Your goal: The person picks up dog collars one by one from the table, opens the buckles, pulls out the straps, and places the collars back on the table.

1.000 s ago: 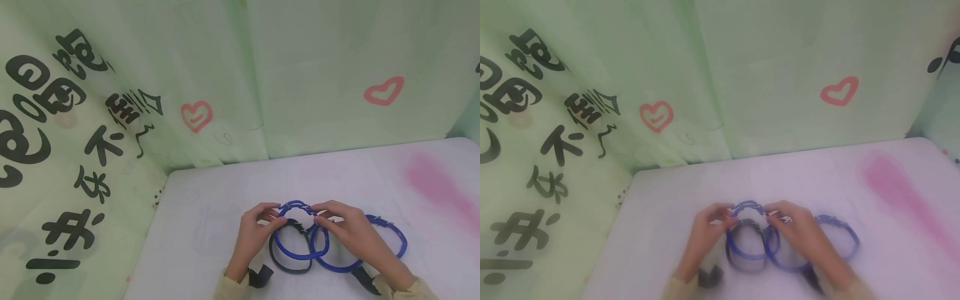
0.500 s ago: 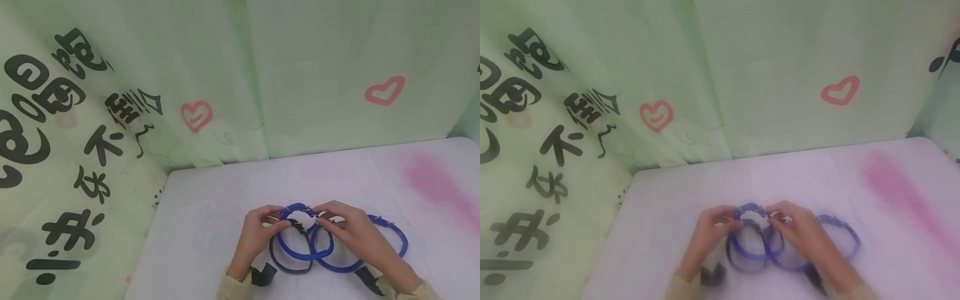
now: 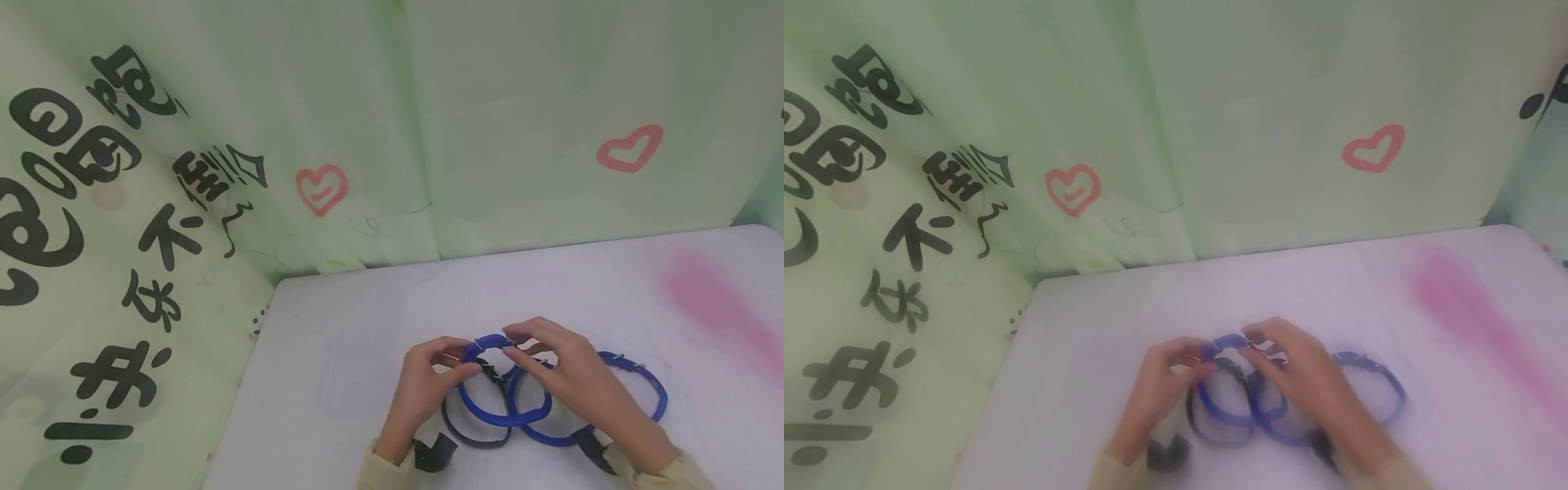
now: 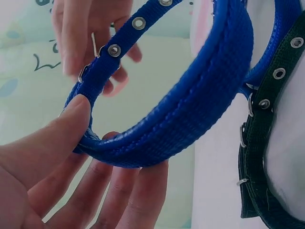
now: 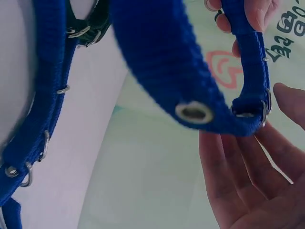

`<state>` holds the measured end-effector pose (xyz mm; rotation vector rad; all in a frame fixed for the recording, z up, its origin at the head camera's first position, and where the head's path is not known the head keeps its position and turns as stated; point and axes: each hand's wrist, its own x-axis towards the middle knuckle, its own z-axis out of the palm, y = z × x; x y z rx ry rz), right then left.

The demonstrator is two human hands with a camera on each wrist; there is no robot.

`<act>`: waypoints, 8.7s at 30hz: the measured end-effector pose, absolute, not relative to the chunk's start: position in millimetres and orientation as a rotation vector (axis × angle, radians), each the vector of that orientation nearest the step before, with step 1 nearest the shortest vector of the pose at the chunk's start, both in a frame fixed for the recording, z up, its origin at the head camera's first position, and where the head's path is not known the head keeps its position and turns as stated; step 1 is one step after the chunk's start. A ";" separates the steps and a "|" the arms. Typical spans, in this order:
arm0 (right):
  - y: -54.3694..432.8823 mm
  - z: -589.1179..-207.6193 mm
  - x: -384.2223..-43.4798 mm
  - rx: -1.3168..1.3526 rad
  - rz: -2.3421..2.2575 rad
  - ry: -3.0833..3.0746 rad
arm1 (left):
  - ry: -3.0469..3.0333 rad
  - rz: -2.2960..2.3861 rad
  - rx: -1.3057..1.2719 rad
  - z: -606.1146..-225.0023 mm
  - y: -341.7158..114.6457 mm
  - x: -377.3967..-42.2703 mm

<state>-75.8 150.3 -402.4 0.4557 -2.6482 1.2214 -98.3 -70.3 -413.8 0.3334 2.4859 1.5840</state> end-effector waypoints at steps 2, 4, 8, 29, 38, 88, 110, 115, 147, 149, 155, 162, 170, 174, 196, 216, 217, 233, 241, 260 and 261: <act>147.2 -401.5 -77.6 0.474 1.201 -2.631 | 2.481 1.586 0.360 -414.3 -70.0 -98.1; 144.5 -400.7 -78.7 0.486 1.185 -2.616 | 2.481 1.583 0.392 -414.6 -69.8 -97.9; 141.0 -401.2 -80.5 0.498 1.188 -2.596 | 2.472 1.590 0.435 -415.4 -70.1 -97.9; 135.3 -403.9 -82.5 0.420 1.203 -2.501 | 2.408 1.621 0.499 -413.7 -67.6 -94.6; 133.6 -404.6 -82.1 0.316 1.363 -2.463 | 2.418 1.647 0.471 -411.0 -62.1 -92.2; 143.4 -399.3 -81.1 0.339 1.186 -2.439 | 2.263 1.783 0.407 -415.0 -59.6 -89.5; 138.0 -402.8 -81.0 0.466 1.276 -2.356 | 2.151 1.867 0.186 -415.7 -53.5 -92.8; 135.6 -403.5 -81.0 0.486 1.267 -2.331 | 2.081 1.883 0.193 -415.8 -53.1 -91.3; 135.9 -400.7 -80.4 0.518 1.156 -2.382 | 1.872 2.082 0.103 -409.6 -43.8 -80.3; 135.8 -401.8 -80.9 0.506 1.147 -2.377 | 1.870 2.082 0.094 -409.2 -43.4 -79.9; 135.0 -406.1 -82.1 0.498 1.155 -2.339 | 1.850 2.109 0.105 -409.0 -42.1 -79.2; 133.4 -403.3 -80.4 0.457 1.236 -2.312 | 1.885 2.103 0.129 -412.4 -39.9 -78.3; 137.1 -396.4 -77.9 0.331 1.429 -2.451 | 1.958 2.063 0.207 -414.4 -38.6 -78.6; 141.9 -393.5 -78.9 0.238 1.539 -2.563 | 1.984 2.051 0.238 -413.6 -38.0 -79.1; 146.6 -394.4 -82.2 0.159 1.676 -2.616 | 2.019 2.087 0.336 -415.5 -38.4 -77.6; 146.8 -394.0 -81.4 0.186 1.733 -2.580 | 2.016 2.040 0.525 -413.9 -40.8 -77.9; 146.8 -393.9 -81.3 0.189 1.736 -2.576 | 2.015 2.042 0.535 -413.8 -40.8 -78.0; 147.0 -390.2 -80.4 0.194 1.712 -2.561 | 2.008 2.006 0.547 -413.5 -42.2 -78.9; 149.8 -390.7 -79.7 0.230 1.672 -2.554 | 2.053 2.032 0.549 -414.7 -41.8 -79.0; 150.2 -390.2 -78.8 0.233 1.740 -2.516 | 2.024 1.958 0.585 -417.2 -44.5 -82.2; 150.0 -390.3 -78.5 0.228 1.738 -2.513 | 2.040 1.964 0.569 -417.0 -44.7 -81.8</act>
